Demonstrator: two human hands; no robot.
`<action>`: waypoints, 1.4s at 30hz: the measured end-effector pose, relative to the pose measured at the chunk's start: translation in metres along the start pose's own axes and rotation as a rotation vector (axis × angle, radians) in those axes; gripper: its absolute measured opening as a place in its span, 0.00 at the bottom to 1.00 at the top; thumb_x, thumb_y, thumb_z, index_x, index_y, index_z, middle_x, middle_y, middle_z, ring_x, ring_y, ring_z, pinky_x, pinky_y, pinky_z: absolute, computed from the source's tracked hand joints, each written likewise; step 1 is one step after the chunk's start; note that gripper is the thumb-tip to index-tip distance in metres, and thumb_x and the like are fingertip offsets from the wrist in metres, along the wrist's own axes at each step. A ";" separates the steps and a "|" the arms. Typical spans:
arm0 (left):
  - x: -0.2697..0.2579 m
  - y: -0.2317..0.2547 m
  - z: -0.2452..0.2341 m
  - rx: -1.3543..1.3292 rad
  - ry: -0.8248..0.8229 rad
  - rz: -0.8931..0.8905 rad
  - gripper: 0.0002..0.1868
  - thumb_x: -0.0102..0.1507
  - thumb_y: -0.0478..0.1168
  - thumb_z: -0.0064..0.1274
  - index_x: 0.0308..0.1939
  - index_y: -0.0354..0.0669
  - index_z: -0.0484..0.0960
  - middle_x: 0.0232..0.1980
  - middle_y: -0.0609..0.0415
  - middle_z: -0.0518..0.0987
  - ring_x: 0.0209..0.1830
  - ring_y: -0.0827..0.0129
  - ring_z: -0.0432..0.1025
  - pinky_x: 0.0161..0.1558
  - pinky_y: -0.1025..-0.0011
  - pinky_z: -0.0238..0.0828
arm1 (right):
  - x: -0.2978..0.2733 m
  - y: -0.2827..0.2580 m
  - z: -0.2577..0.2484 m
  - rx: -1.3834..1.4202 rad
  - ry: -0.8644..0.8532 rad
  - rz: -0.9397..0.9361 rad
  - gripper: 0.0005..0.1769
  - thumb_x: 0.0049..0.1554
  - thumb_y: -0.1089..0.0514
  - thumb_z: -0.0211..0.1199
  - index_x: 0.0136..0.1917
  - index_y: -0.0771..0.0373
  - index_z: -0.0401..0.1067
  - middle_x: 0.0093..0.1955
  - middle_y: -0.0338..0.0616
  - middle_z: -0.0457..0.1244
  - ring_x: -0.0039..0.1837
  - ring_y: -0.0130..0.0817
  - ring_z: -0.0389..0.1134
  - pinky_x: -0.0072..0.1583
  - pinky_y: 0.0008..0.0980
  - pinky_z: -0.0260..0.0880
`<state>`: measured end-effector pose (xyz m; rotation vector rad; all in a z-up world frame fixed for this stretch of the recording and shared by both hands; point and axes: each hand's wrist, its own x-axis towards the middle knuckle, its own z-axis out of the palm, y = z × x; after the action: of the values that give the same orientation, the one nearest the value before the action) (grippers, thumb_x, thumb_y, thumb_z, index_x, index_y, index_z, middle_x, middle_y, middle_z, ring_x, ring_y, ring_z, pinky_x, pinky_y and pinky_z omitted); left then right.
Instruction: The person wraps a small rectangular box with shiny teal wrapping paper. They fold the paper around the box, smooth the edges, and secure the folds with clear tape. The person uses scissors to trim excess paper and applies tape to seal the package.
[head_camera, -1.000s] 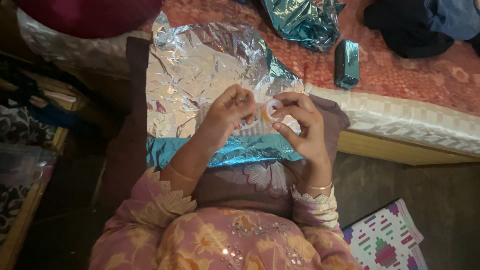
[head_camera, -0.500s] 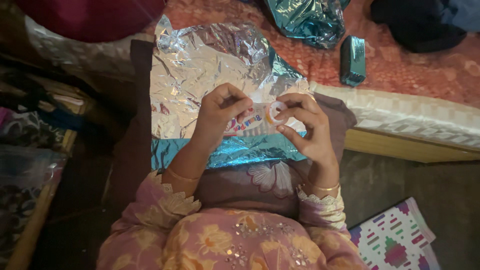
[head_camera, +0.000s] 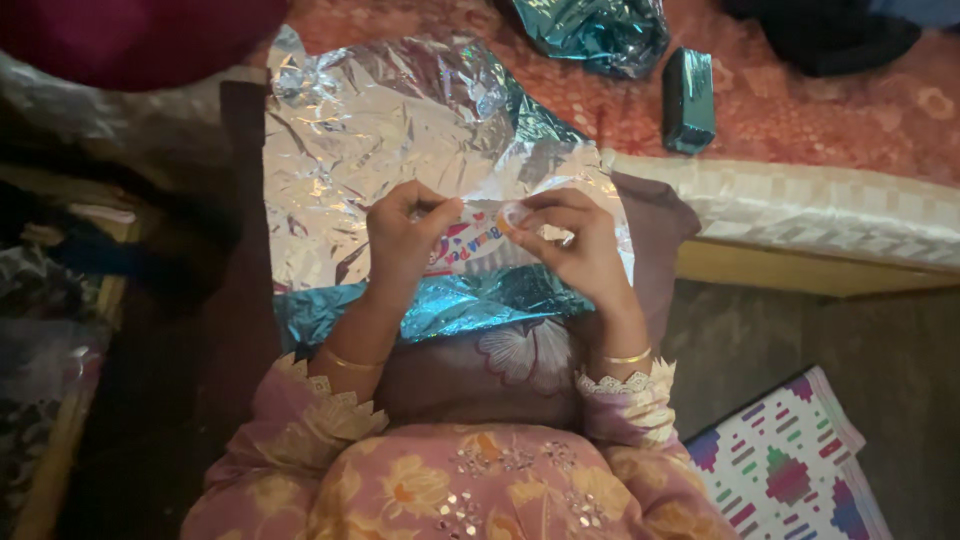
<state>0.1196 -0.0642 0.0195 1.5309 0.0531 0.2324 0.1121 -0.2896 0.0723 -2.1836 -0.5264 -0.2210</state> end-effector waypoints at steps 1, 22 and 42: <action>-0.001 -0.004 0.000 0.006 -0.005 -0.073 0.07 0.58 0.35 0.65 0.31 0.36 0.83 0.28 0.57 0.80 0.25 0.82 0.71 0.29 0.80 0.66 | -0.001 0.004 0.004 -0.013 -0.013 0.011 0.08 0.51 0.60 0.76 0.44 0.62 0.81 0.55 0.46 0.71 0.59 0.41 0.71 0.60 0.35 0.71; -0.004 -0.029 -0.004 -0.230 -0.048 -0.287 0.05 0.62 0.32 0.61 0.39 0.36 0.81 0.34 0.55 0.81 0.25 0.78 0.71 0.28 0.80 0.67 | 0.078 0.102 0.015 -0.129 -0.162 -0.032 0.37 0.53 0.54 0.71 0.72 0.65 0.65 0.69 0.57 0.64 0.71 0.53 0.63 0.71 0.44 0.62; -0.008 -0.030 -0.004 -0.245 -0.029 -0.241 0.09 0.62 0.30 0.61 0.40 0.38 0.75 0.34 0.54 0.82 0.24 0.78 0.73 0.26 0.78 0.69 | 0.126 0.154 0.061 -0.221 -0.128 0.191 0.08 0.51 0.61 0.64 0.44 0.64 0.78 0.38 0.56 0.68 0.42 0.50 0.73 0.48 0.45 0.71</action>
<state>0.1147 -0.0620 -0.0110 1.2699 0.1790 0.0229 0.2917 -0.2888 -0.0327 -2.4590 -0.3745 -0.0374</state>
